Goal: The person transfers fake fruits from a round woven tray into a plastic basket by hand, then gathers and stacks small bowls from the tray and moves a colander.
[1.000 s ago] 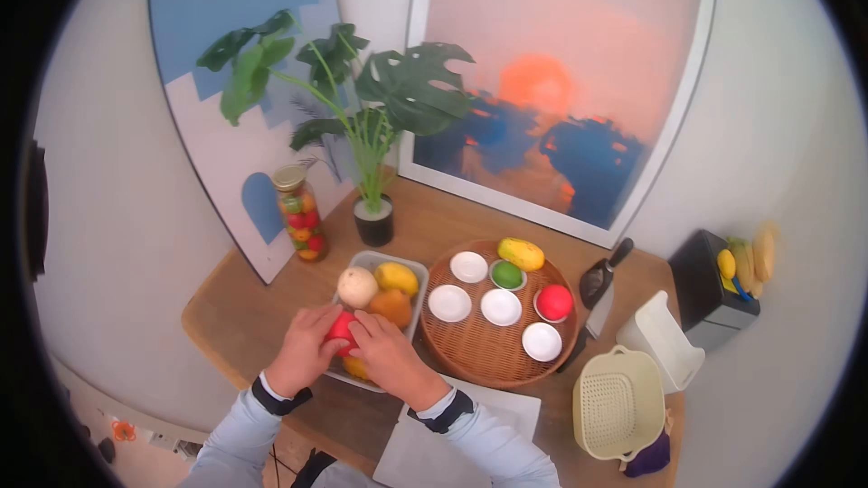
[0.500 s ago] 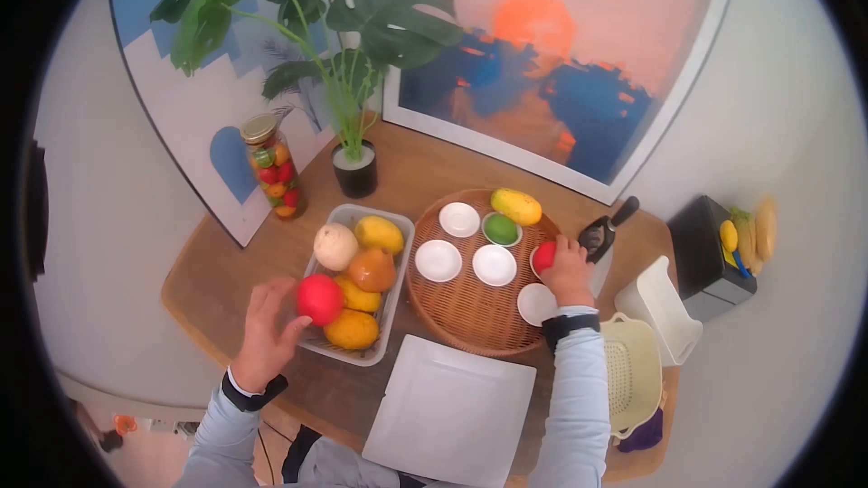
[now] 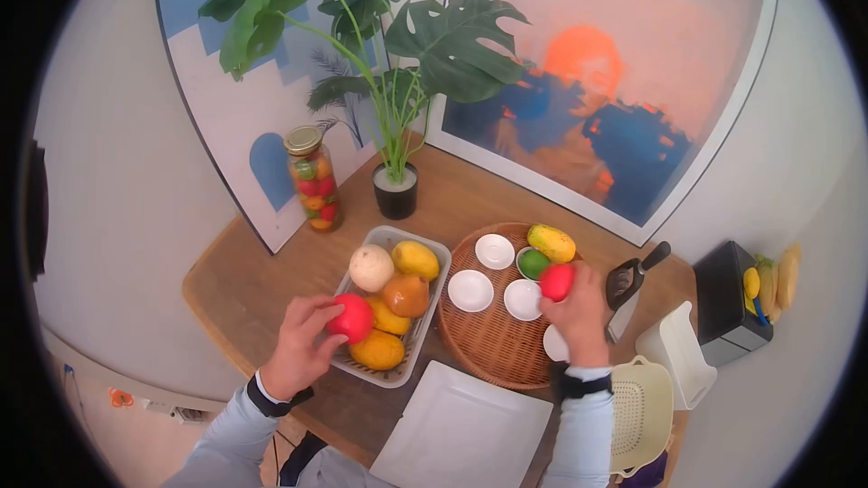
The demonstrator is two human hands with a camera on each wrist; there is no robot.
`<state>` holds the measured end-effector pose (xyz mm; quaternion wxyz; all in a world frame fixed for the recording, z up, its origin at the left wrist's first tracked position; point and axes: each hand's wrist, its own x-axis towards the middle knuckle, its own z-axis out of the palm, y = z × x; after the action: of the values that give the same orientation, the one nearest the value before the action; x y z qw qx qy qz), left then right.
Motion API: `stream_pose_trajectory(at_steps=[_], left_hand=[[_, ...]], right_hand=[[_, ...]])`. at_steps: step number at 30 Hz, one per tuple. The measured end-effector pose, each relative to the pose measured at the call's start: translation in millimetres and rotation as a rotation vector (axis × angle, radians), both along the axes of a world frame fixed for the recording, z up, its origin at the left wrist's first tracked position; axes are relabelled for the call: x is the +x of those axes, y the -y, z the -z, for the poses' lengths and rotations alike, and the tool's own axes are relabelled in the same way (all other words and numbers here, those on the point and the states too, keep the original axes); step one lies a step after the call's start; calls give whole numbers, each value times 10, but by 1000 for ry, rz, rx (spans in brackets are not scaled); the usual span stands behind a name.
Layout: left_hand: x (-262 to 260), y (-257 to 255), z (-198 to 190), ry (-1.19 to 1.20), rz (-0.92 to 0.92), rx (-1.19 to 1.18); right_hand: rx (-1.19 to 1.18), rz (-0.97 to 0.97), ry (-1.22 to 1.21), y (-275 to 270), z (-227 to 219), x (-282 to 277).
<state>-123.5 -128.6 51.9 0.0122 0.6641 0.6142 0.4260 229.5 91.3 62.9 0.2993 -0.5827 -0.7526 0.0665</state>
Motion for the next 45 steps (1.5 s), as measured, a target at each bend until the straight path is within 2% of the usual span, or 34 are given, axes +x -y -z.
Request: stream_pose_trajectory(at_steps=[1,2,3,4,6,8,13,15,18,20,22,24,25,26,27,30,31,33,34,38,42,45], left_hand=[[15,-1,-4,2,6,4],[39,-6,-6,6,2,8],[63,-2,-5,9,-4,12],[84,8,-7,12,-2,14],[119,25,-23,32,-9,34],[151,61,-22,34,-13,38],[258,118,-55,71,8,36],[269,110,-49,55,8,62],[295,121,-68,85,4,69],[304,127,-23,104,8,84],[302,138,13,121,3,94],[301,143,37,116,7,113],[300,148,52,119,7,112],[298,145,69,122,1,109],[292,136,81,124,-7,109],[261,135,63,109,-18,96],[251,127,67,105,-29,99],[229,135,75,113,-43,97],[216,136,77,109,-58,91],[164,124,94,95,-70,77],[133,110,107,94,-71,71],[107,117,93,84,-83,79]], right_hand=[[88,-111,12,112,4,-101],[56,-234,-71,364,-171,-298],[-116,-313,-176,573,-293,-474],[-182,-397,-219,806,-443,-671],[-166,-547,-179,1060,-386,-931],[-139,-608,-217,1243,-162,-1193],[-31,-577,-99,1401,233,-1502],[3,-553,-41,1384,218,-1462],[121,-574,-100,1322,112,-1295],[41,-541,-225,1151,69,-1082],[163,-397,-166,876,85,-860],[182,-267,-120,525,149,-591],[170,-136,-29,348,238,-473],[110,-93,67,105,326,-343],[115,-95,68,-65,386,-277],[142,11,297,-412,490,-234],[145,0,294,-475,496,-272],[70,30,452,-580,547,-373],[149,40,497,-624,590,-416],[-16,69,465,-734,699,-466],[3,66,449,-695,625,-456],[58,16,331,-473,455,-508]])
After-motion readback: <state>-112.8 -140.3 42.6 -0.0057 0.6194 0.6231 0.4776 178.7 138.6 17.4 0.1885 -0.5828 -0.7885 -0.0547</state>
